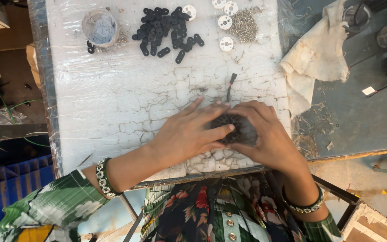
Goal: The person assembles a small electrical device by hand, inserting a white plastic component into a black cylindrical housing. They then use a green power drill to secure the assembly with screws. Finally, they attach a black gear-like component to the device and continue to tighten it with the drill.
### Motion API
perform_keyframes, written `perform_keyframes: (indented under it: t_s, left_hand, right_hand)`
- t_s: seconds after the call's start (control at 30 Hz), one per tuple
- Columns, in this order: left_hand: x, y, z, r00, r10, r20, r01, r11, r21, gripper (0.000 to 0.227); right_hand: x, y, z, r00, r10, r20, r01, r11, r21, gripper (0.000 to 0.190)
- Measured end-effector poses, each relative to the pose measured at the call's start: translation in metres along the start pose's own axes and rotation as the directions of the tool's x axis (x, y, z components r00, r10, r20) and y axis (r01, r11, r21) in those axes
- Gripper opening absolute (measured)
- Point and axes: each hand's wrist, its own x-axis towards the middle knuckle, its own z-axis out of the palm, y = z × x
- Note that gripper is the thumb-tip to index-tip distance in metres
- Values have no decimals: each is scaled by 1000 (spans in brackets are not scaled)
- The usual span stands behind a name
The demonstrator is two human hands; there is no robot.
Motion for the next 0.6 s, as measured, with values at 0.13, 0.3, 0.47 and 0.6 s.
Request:
perform_keyframes:
  t_s: [0.13,0.3,0.47,0.6]
  left_hand:
    - [2,0,2,1000,-3,-11,3,1000,23,45]
    - [-1,-3,5,1000,8,23,-9,999,35,42]
    - [4,2,-6,1000,-11,26,12,999,-42,39]
    - [10,7,-10,997,-42,59,46,997,-66,40]
  right_hand:
    - [3,6,-11,996,-61,71,59,998,28,75]
    - [21,32,-44,997,-40,-59,49,986,159,41]
    - [86,11,-117,689,8,-724,355,868,348,29]
    - [134,-26,-153,604,-24,-796,626,633,456,33]
